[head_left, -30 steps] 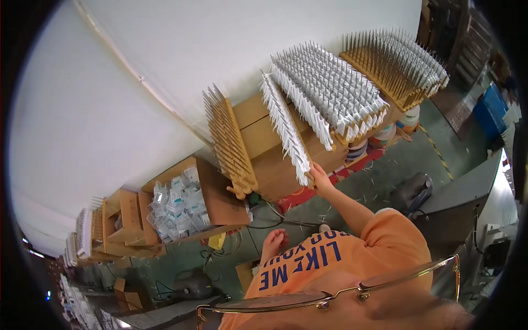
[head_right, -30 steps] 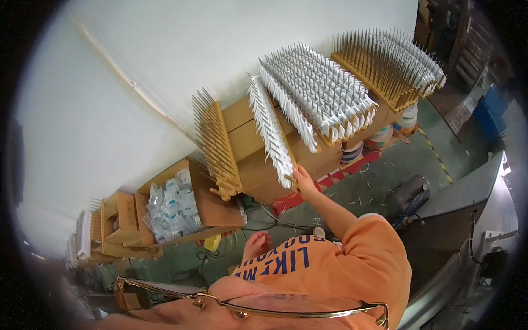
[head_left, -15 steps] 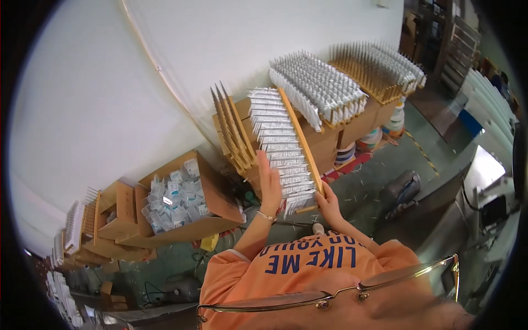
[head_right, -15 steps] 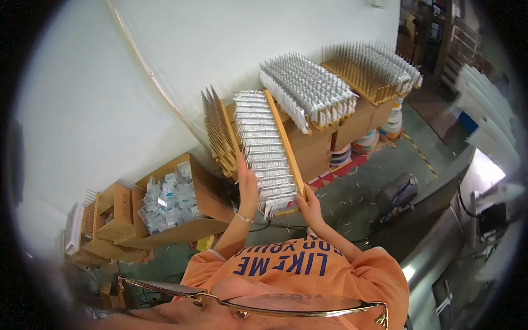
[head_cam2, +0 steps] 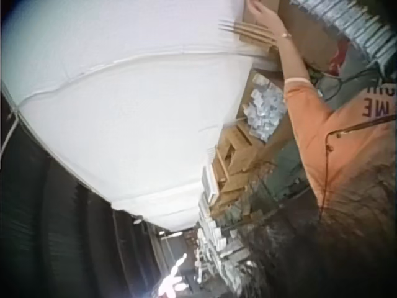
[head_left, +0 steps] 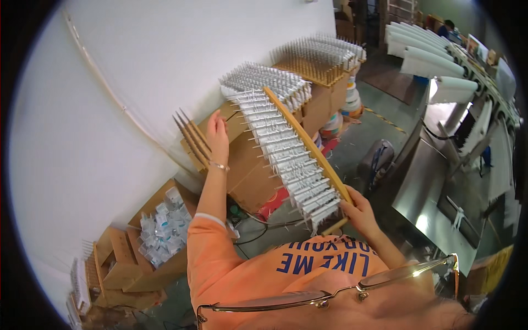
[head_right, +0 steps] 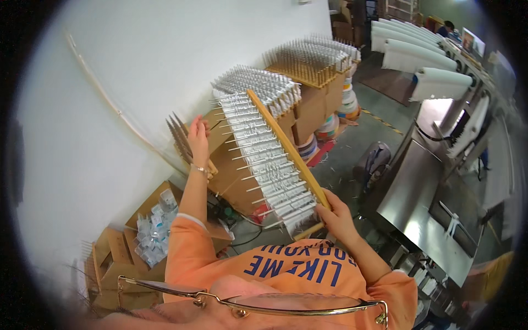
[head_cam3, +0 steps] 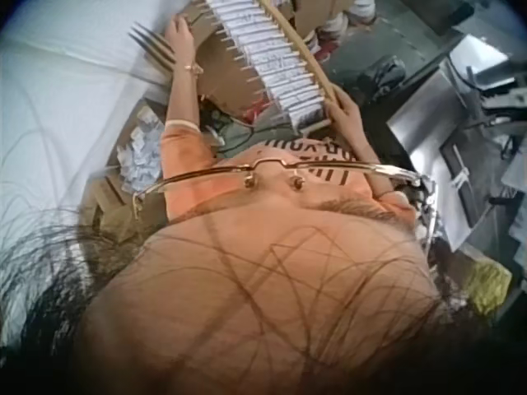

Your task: The person removes white bristle strips from the machine arms, slides them onto metal rods and wooden pin racks by hand, and stacks the loaded pin racks on cardboard boxes.

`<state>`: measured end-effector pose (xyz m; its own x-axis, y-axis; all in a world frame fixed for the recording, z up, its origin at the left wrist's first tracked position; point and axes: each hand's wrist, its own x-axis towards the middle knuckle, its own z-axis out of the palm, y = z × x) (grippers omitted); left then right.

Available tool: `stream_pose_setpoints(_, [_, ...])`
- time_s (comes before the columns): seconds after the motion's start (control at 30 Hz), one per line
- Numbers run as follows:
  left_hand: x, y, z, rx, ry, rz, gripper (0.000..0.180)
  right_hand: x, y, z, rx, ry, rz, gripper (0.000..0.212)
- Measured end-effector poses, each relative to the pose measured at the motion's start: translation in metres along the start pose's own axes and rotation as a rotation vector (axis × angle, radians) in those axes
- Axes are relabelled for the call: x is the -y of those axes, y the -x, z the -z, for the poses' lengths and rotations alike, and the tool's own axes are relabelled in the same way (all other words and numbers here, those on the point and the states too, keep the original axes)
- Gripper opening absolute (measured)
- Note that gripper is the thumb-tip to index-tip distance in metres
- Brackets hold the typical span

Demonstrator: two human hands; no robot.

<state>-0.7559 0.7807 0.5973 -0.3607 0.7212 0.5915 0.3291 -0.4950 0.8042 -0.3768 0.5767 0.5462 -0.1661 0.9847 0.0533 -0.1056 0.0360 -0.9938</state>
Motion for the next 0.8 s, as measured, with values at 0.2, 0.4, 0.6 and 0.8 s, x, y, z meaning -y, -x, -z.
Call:
stream_pose_setpoints(0.2, [-0.107, -0.023, -0.088, 0.346, -0.511, -0.521, 0.014, 0.041, 0.056, 0.049, -0.097, 0.046, 0.003, 0.040])
stream_pose_setpoints(0.4, [-0.122, -0.017, -0.164, 0.477, -0.680, -0.562, 0.015, 0.056, 0.102, 0.092, -0.169, 0.031, -0.057, 0.040])
stream_pose_setpoints(0.6, [-0.163, 0.007, -0.191, 0.496, -0.459, -0.336, 0.016, 0.076, 0.134, 0.146, -0.155, 0.101, -0.040, 0.041])
stream_pose_setpoints(0.8, [-0.195, 0.038, -0.220, 0.714, -0.861, -0.516, 0.014, 0.090, 0.159, 0.180, -0.149, 0.053, -0.140, 0.042])
